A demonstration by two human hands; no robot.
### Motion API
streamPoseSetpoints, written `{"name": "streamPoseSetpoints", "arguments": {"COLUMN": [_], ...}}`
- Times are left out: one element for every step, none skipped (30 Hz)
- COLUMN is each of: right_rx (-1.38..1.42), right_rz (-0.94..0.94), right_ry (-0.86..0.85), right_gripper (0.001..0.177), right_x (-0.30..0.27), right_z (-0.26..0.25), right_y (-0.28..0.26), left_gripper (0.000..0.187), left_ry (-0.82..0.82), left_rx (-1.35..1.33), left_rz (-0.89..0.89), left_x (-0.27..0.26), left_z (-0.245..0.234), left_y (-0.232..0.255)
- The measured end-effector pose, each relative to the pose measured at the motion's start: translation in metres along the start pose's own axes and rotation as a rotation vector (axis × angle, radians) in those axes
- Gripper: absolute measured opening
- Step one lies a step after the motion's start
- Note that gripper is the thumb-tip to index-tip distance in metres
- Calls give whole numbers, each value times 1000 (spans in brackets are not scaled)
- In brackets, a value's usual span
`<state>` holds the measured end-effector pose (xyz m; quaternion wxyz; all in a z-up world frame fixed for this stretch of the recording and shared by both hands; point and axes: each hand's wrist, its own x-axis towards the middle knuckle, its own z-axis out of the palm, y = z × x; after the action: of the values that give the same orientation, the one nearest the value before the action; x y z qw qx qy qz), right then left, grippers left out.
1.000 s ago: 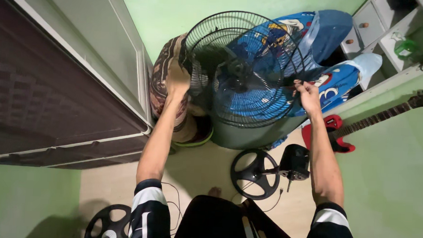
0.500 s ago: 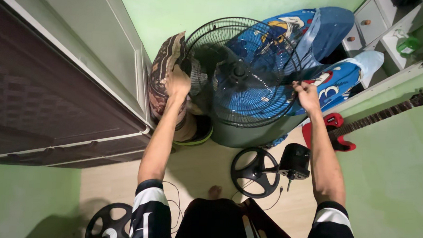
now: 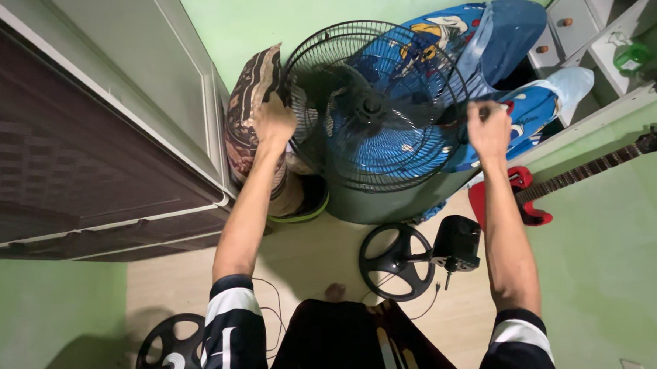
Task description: The person assembles a standing fan by attaching the front grille, inserting the fan blade, and securing it with a central nut. They then attach the rear grille to complete the assembly.
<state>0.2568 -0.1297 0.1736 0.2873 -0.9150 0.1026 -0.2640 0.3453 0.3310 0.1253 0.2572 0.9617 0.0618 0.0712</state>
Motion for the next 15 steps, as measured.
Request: {"name": "streamPoseSetpoints", "arguments": {"right_rx": [44, 88, 131, 284, 438, 593, 625, 656, 687, 666, 644, 618, 508, 396, 280], "right_rz": [51, 102, 150, 267, 385, 502, 466, 430, 397, 244, 90, -64, -162, -257, -351], "right_ry": [-83, -166, -248, -334, -421, -507, -518, -530, -541, -501, -458, -414, -331, -247, -169], "right_gripper": [34, 37, 41, 38, 36, 33, 32, 30, 30, 29, 29, 29, 23, 19, 16], "right_x": [6, 15, 23, 29, 33, 38, 43, 48, 52, 55, 57, 58, 59, 56, 49], "right_z": [2, 5, 9, 15, 24, 35, 51, 70, 87, 106, 128, 140, 146, 155, 162], "right_y": [-9, -18, -27, -35, -43, -49, -53, -56, -54, -53, -55, -54, -55, -63, -71], "left_gripper": [50, 56, 62, 62, 63, 64, 64, 64, 64, 64, 64, 64, 60, 57, 53], "left_ry": [11, 23, 37, 31, 25, 19, 41, 64, 83, 54, 26, -2, 20, 42, 62], "left_rx": [-10, -19, -31, -27, -22, -17, 7, 32, 58, 11, -36, -83, -88, -94, -102], "left_rz": [-7, -13, -19, -23, -27, -31, -16, -1, 15, 3, -7, -16, -10, -4, -3], "left_x": [-3, -6, -7, -10, -14, -18, -22, -25, -29, -33, -35, -38, -40, -41, -44], "left_z": [-7, -13, -20, -27, -33, -38, -43, -46, -49, -52, -56, -58, -60, -60, -60], "left_y": [3, 7, 13, 17, 20, 22, 25, 27, 27, 27, 25, 23, 22, 22, 21]}}
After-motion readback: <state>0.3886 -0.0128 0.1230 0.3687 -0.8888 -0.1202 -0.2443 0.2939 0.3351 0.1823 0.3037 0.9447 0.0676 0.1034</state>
